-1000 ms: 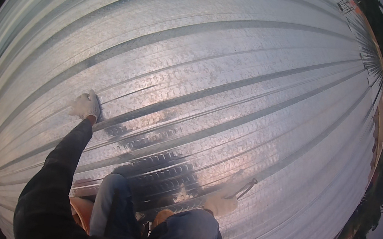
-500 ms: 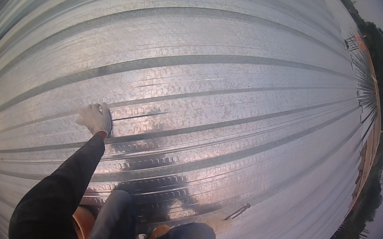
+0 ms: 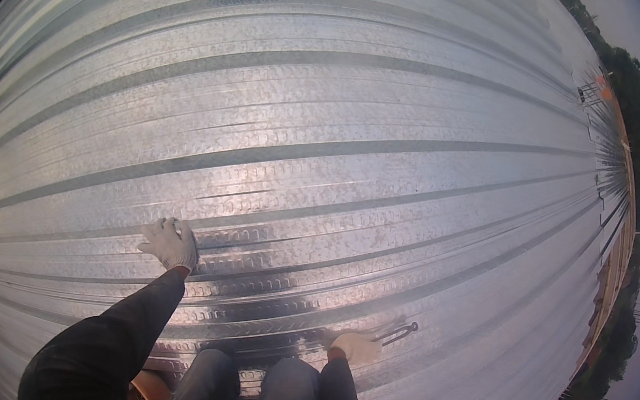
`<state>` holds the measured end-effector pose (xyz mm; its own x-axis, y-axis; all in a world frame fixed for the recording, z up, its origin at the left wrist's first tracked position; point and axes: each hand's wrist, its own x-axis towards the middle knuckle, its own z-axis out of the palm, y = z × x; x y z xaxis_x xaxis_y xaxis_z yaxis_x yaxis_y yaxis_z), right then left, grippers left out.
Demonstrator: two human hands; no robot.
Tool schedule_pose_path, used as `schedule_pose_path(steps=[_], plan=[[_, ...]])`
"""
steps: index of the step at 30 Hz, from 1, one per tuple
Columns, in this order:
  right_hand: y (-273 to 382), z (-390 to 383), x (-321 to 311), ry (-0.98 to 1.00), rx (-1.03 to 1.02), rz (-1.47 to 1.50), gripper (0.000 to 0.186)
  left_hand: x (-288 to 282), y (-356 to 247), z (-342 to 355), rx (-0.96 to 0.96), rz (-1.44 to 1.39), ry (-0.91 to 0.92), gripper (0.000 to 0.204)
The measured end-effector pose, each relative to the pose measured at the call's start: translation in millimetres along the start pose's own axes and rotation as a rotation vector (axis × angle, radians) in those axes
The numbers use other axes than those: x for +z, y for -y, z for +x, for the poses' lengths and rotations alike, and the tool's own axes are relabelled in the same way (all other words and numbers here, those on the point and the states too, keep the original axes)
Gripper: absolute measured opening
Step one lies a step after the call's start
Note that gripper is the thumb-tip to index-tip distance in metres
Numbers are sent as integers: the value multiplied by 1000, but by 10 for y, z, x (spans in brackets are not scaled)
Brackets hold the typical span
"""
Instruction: The person walks on a corrugated metal roof, picks up a bucket containing nails and a hammer, and uses a hammer and nail puller to secure metal roof sheets. The person repeatedly hammers nails into the roof and adjusts the bucket position while working.
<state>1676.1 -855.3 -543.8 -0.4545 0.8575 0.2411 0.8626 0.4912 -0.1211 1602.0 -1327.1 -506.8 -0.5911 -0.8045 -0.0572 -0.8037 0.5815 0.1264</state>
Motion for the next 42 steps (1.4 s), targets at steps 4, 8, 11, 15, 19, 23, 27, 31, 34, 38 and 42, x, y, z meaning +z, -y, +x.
schedule_pose_path(steps=[4,8,11,15,19,23,27,31,34,38,42], plan=[[133,9,-119,61,60,-17,41,35,2,2,-10,-40,24,49],[218,47,-203,73,97,-68,36,70,-12,10,-41,10,31,48],[192,56,-213,107,107,99,35,79,-18,-10,-22,10,5,48],[141,44,-129,77,141,57,35,54,-20,-45,-30,-4,6,49],[101,40,-59,103,156,11,37,17,-3,-72,-39,7,19,51],[71,43,-114,76,45,-24,46,9,25,-76,-38,-36,54,53],[108,15,-187,77,89,35,47,50,46,-79,-32,12,27,55],[136,16,-183,101,114,46,36,117,47,-64,-30,23,30,56],[94,39,-119,138,145,80,35,161,37,-51,-33,36,37,55],[31,37,-1,57,110,74,35,173,23,-61,-27,42,11,54],[8,30,40,13,70,53,36,164,27,-83,-32,42,-4,53]])
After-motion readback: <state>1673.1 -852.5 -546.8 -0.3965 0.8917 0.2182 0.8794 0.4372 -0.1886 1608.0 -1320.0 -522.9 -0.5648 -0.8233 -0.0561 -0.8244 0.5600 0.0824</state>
